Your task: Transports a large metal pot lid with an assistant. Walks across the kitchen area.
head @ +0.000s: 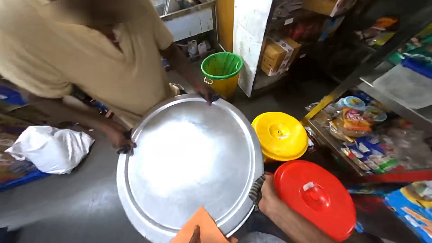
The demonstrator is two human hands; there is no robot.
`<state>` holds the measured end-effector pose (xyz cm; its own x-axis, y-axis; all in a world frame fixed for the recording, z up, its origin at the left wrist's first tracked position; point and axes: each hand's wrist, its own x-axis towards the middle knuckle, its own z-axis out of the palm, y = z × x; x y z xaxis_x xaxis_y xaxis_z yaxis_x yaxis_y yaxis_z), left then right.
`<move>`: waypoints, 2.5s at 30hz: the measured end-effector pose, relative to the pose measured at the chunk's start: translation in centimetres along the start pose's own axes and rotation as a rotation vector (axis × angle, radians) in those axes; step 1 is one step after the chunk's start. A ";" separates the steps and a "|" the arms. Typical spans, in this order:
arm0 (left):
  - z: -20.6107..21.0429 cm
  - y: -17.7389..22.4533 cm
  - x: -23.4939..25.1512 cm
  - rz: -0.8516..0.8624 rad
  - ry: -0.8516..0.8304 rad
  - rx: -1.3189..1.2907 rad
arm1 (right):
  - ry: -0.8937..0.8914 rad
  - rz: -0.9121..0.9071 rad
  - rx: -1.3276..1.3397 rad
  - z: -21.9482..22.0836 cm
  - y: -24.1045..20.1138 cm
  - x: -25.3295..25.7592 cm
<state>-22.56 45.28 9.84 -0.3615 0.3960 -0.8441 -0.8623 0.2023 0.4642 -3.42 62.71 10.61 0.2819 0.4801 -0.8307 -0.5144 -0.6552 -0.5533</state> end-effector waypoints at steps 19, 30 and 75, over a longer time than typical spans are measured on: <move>15.5 -5.0 7.1 -0.009 0.145 0.185 | 0.088 -0.048 0.033 -2.9 -8.5 11.8; 10.4 -1.8 9.1 0.042 -0.014 0.487 | 0.095 -0.273 0.024 -4.9 -6.9 13.1; 8.2 2.1 13.1 0.276 -0.264 0.688 | 0.310 -0.685 -0.441 -5.1 -4.4 13.2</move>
<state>-26.20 58.26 2.00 -0.3600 0.6952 -0.6222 -0.3092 0.5403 0.7826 6.72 68.94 1.76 0.6555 0.7127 -0.2499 0.1915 -0.4770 -0.8578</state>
